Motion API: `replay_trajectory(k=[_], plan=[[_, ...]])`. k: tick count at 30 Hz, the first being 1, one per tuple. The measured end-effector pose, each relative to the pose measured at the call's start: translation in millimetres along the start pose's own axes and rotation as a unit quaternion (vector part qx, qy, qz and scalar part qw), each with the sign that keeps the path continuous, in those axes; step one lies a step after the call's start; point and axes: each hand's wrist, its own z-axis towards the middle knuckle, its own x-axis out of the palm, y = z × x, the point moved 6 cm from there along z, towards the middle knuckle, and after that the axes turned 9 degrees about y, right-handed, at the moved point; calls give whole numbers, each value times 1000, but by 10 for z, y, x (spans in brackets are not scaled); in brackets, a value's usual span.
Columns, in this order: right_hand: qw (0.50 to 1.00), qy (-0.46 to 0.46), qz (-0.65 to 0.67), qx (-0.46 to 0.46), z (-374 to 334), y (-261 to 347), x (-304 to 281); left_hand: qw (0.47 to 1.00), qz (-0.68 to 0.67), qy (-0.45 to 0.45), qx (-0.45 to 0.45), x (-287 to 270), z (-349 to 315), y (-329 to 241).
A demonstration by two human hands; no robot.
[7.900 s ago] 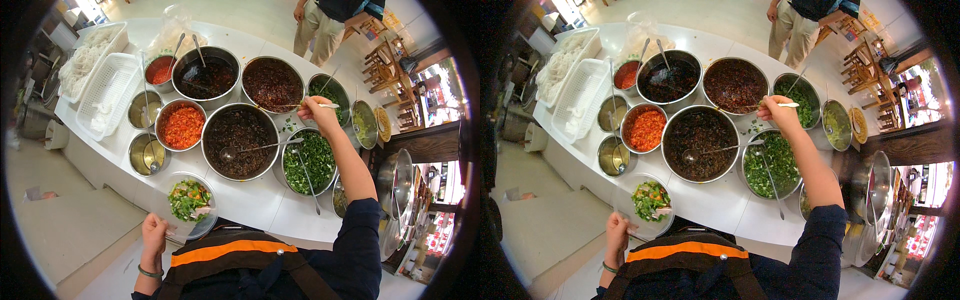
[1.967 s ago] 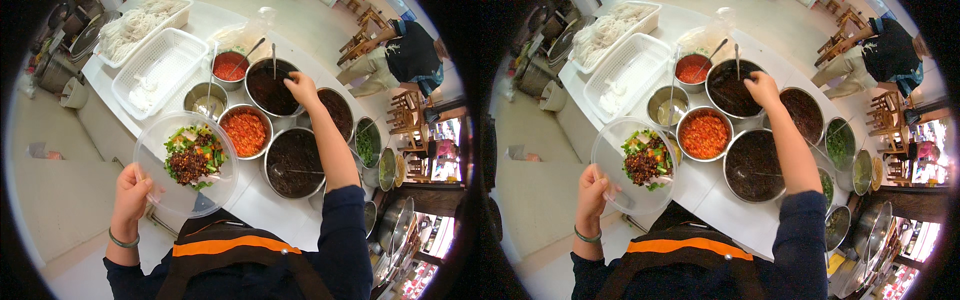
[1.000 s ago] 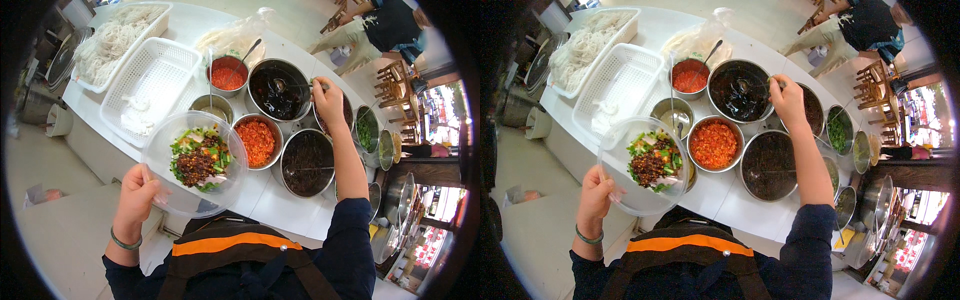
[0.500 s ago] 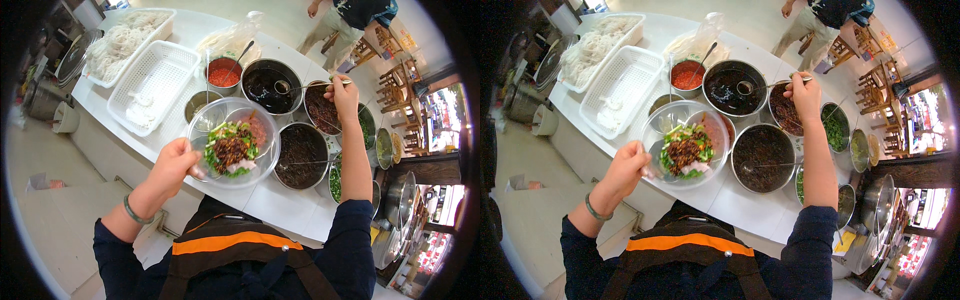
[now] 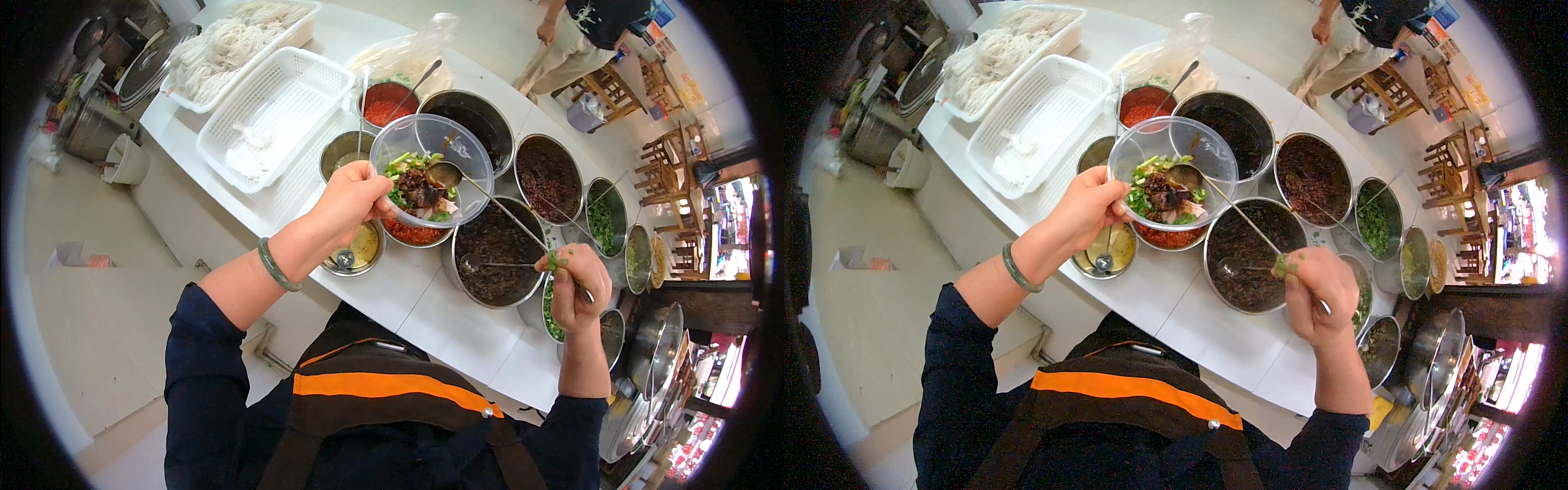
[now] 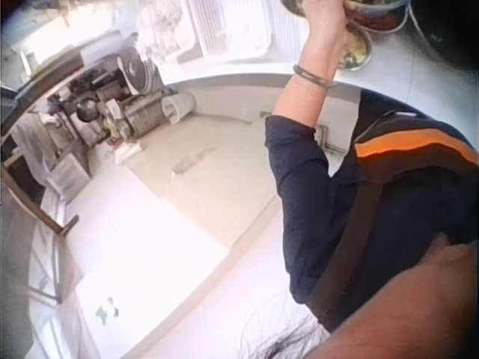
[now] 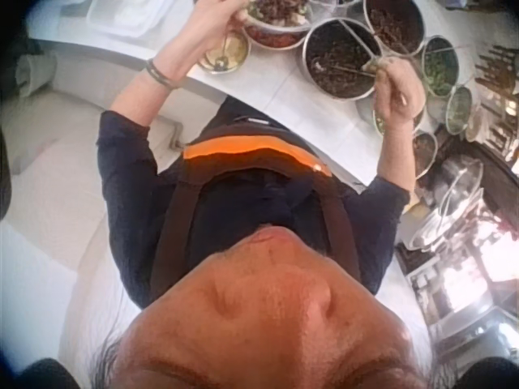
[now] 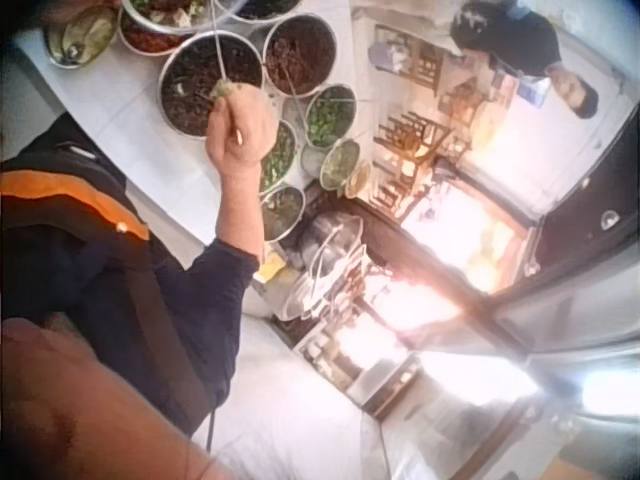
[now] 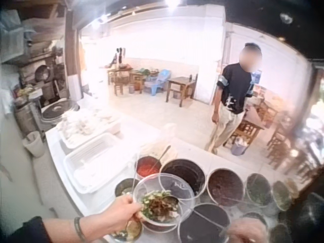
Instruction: The person assembles a mixed dish in a clear plastic bowl using chopsticks and a ladle. They add various cooked meats, vegetables, and sauces from multiple containers, then pour broth from a large pot into the bowl.
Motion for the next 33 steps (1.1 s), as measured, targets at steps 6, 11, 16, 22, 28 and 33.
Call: replay_trajectory(k=[6,11,16,22,28,33], plan=[[933,-249,187,179,-233,-690,-275,999,12,-34,36,-115,-402,-21],[978,-97,110,145,-65,-1191,312,998,18,-50,39,-432,-1191,126],[989,101,-95,55,26,-1317,889,992,-9,-124,20,-721,-1999,460],[972,185,-133,55,-85,-1454,1081,972,-1,-226,57,-1015,-2646,782],[952,250,-164,63,-195,-1514,881,958,-2,-267,100,-1021,-2829,746],[964,175,-133,147,-285,-1332,356,965,-2,-233,119,-1135,-2811,707]])
